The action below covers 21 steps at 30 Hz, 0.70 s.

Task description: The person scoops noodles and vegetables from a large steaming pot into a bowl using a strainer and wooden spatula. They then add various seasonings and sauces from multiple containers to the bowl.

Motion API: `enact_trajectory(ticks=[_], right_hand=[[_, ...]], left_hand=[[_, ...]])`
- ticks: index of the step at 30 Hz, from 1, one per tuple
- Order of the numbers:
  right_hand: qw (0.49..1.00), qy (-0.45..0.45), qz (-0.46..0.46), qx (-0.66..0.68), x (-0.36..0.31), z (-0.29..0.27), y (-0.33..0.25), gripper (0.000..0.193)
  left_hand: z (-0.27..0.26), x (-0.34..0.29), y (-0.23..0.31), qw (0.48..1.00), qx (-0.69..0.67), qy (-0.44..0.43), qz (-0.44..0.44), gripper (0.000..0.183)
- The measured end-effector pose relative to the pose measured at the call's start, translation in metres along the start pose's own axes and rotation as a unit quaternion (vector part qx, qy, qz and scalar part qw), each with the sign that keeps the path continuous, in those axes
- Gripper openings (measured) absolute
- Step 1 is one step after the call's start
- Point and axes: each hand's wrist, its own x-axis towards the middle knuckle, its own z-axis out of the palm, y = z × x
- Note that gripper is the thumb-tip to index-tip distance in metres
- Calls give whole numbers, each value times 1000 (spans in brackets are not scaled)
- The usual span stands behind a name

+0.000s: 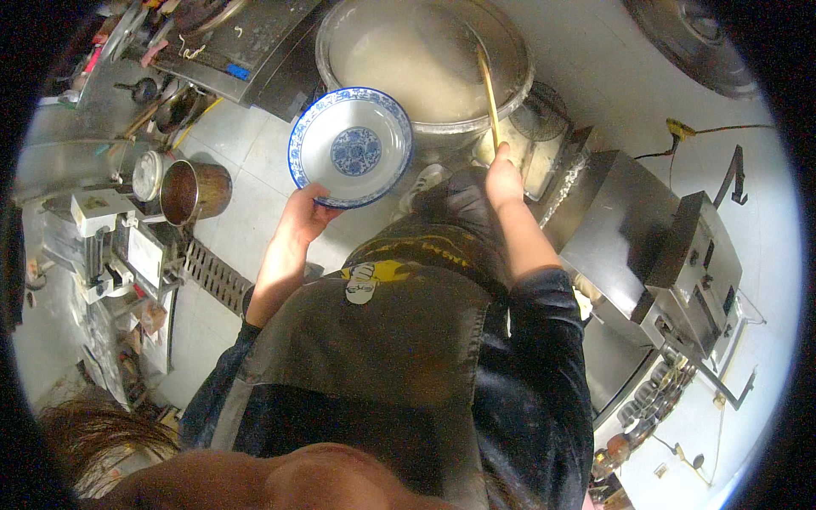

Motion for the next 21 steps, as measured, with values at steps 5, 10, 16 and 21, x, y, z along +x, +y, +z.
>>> enact_trajectory(ticks=[5, 10, 16, 21], right_hand=[[1000, 11, -12, 11, 3, 0, 4, 44], [1000, -18, 5, 2, 3, -6, 2, 34], [999, 4, -23, 25, -3, -2, 5, 47], [977, 61, -76, 189, -16, 8, 0, 33]], left_hand=[[6, 0, 2, 1000, -10, -4, 1, 47], [7, 0, 1, 1000, -8, 18, 18, 50], [3, 8, 1, 1000, 2, -2, 15, 44], [-1, 11, -8, 999, -19, 10, 25, 42]])
